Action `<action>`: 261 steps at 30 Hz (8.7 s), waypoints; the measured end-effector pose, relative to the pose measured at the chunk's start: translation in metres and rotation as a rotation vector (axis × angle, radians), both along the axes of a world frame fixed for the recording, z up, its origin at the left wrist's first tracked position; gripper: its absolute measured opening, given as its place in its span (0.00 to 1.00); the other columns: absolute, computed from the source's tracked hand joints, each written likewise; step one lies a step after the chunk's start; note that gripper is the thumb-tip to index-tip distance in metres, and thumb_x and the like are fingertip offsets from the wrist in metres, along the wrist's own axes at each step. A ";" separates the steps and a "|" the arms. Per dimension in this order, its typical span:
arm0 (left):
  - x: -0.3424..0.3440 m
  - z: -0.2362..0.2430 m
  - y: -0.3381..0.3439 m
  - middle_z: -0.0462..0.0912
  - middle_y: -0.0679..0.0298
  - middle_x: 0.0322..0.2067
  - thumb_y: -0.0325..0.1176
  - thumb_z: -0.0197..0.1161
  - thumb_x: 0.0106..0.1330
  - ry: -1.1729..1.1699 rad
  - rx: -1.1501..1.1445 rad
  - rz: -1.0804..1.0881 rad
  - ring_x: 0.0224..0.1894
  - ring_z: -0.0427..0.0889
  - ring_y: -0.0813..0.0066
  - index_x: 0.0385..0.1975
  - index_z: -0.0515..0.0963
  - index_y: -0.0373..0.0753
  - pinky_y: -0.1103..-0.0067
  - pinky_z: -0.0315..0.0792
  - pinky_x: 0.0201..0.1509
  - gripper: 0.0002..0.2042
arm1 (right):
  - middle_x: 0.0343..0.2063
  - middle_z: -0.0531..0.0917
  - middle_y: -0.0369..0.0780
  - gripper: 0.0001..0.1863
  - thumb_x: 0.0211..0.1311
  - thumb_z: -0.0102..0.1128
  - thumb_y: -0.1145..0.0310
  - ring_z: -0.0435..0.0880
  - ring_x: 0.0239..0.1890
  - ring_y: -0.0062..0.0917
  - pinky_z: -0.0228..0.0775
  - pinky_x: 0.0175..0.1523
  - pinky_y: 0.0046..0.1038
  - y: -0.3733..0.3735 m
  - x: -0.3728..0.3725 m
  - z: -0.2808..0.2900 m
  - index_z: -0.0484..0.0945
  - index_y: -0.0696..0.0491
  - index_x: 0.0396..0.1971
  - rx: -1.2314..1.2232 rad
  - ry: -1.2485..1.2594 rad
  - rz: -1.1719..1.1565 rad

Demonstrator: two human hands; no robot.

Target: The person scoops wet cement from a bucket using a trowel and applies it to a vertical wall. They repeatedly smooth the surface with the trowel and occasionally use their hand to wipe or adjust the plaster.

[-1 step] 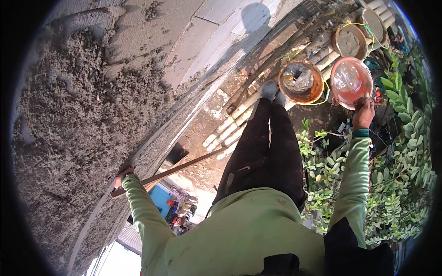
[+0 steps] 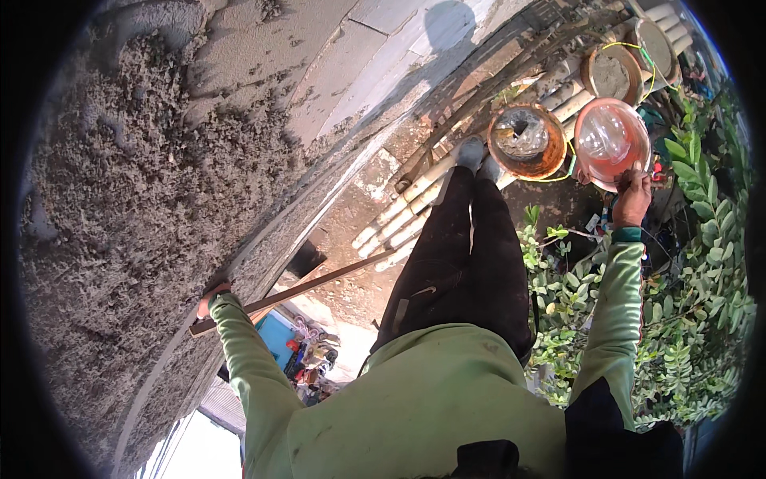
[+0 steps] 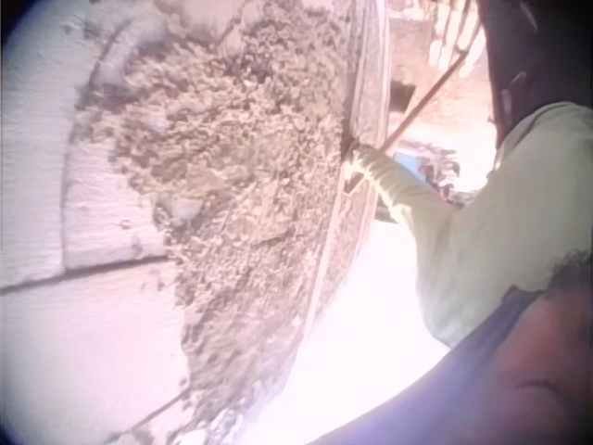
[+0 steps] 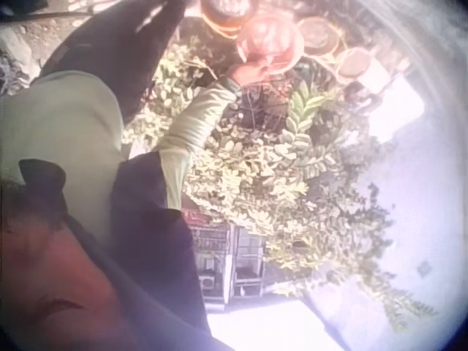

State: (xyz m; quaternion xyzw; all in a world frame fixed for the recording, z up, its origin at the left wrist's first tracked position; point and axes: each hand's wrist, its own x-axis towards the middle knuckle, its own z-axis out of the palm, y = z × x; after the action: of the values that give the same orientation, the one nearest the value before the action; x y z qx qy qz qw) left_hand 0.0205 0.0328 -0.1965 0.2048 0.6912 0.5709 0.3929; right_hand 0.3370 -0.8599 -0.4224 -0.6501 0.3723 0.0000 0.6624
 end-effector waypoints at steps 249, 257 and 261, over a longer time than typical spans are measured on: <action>0.187 -0.676 -0.530 0.81 0.64 0.33 0.30 0.66 0.68 0.092 -0.806 -2.177 0.30 0.82 0.78 0.40 0.75 0.36 0.77 0.85 0.29 0.08 | 0.33 0.84 0.56 0.20 0.73 0.51 0.55 0.87 0.37 0.47 0.79 0.44 0.45 0.140 -0.157 -0.443 0.76 0.60 0.44 -0.745 0.548 1.414; 0.193 -0.676 -0.537 0.78 0.64 0.37 0.35 0.68 0.69 0.182 -0.898 -2.243 0.38 0.82 0.74 0.42 0.74 0.37 0.71 0.87 0.39 0.11 | 0.27 0.86 0.48 0.07 0.64 0.54 0.70 0.89 0.30 0.41 0.82 0.33 0.44 0.108 -0.103 -0.345 0.77 0.57 0.35 -1.304 0.384 1.627; 0.189 -0.685 -0.537 0.77 0.65 0.36 0.36 0.67 0.69 0.140 -0.873 -2.269 0.39 0.81 0.76 0.42 0.74 0.38 0.71 0.87 0.41 0.11 | 0.33 0.88 0.48 0.09 0.63 0.57 0.68 0.89 0.35 0.42 0.82 0.36 0.44 0.092 -0.050 -0.400 0.85 0.55 0.33 -1.465 0.560 1.655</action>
State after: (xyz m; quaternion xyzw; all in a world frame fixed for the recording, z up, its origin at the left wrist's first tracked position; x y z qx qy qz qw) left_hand 0.2091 -0.5037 -0.8814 0.5738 0.2732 -0.3894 0.6667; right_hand 0.2869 -0.7683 -0.8226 -0.9036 -0.1255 0.3648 -0.1862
